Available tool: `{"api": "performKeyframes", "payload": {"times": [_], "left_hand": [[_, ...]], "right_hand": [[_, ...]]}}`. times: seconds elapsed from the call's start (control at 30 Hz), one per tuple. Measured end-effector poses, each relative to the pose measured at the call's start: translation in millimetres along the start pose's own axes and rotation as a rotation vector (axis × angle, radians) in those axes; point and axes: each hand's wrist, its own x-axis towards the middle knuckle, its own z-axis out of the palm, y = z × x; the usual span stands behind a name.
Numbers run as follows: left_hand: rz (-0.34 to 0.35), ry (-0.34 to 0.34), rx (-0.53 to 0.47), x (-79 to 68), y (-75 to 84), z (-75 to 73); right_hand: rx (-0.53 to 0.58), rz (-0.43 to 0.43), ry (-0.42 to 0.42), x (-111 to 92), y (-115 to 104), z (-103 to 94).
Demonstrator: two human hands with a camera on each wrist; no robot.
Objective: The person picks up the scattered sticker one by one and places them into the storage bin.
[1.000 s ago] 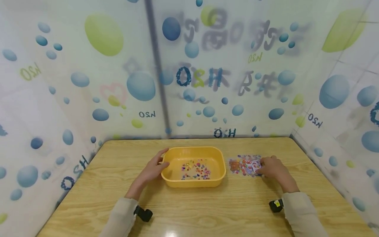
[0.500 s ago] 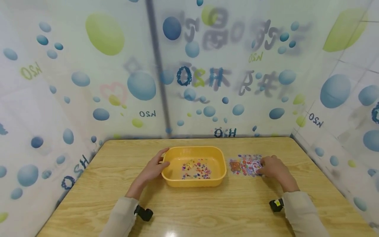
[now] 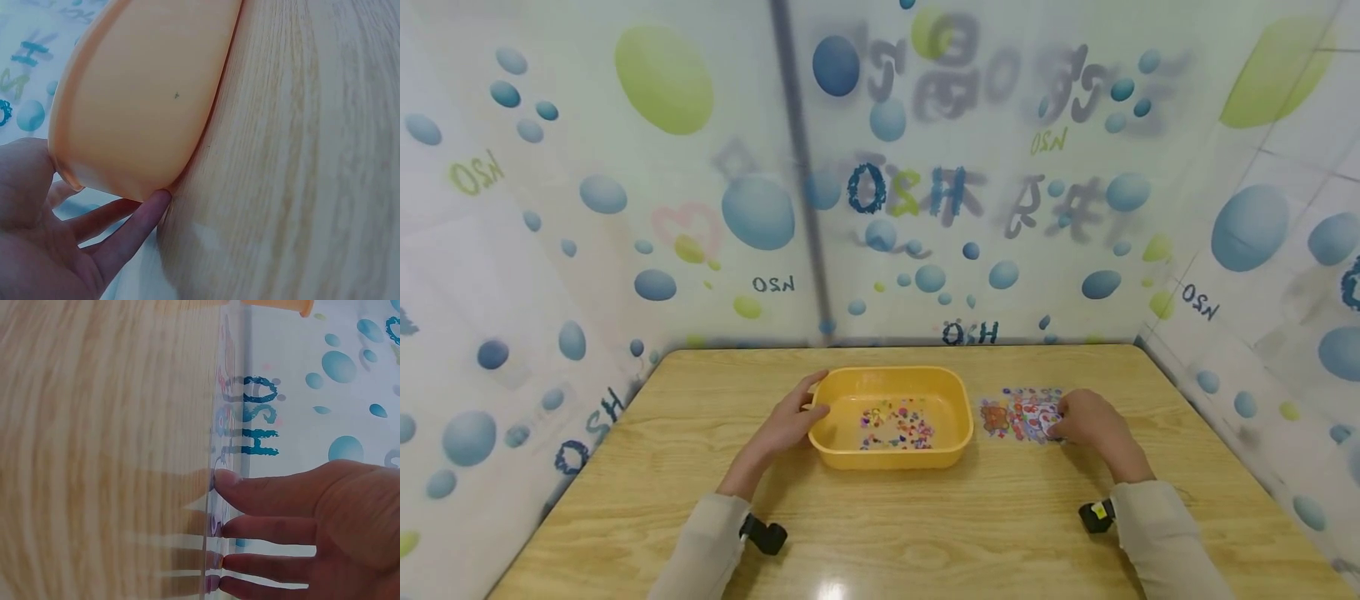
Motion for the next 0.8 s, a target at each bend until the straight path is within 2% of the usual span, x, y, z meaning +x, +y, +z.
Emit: {"api": "performKeyframes", "payload": {"times": [0.27,0.8], "left_hand": [[-0.008,0.003,-0.012,0.7,-0.2,1.9],[0.008,-0.005,0.012,1.1,-0.6,-0.9]], "right_hand": [[-0.006,0.039,0.008,-1.1,1.2,-1.7],[-0.016,0.09,0.078,-4.8,-7.7,-2.6]]}}
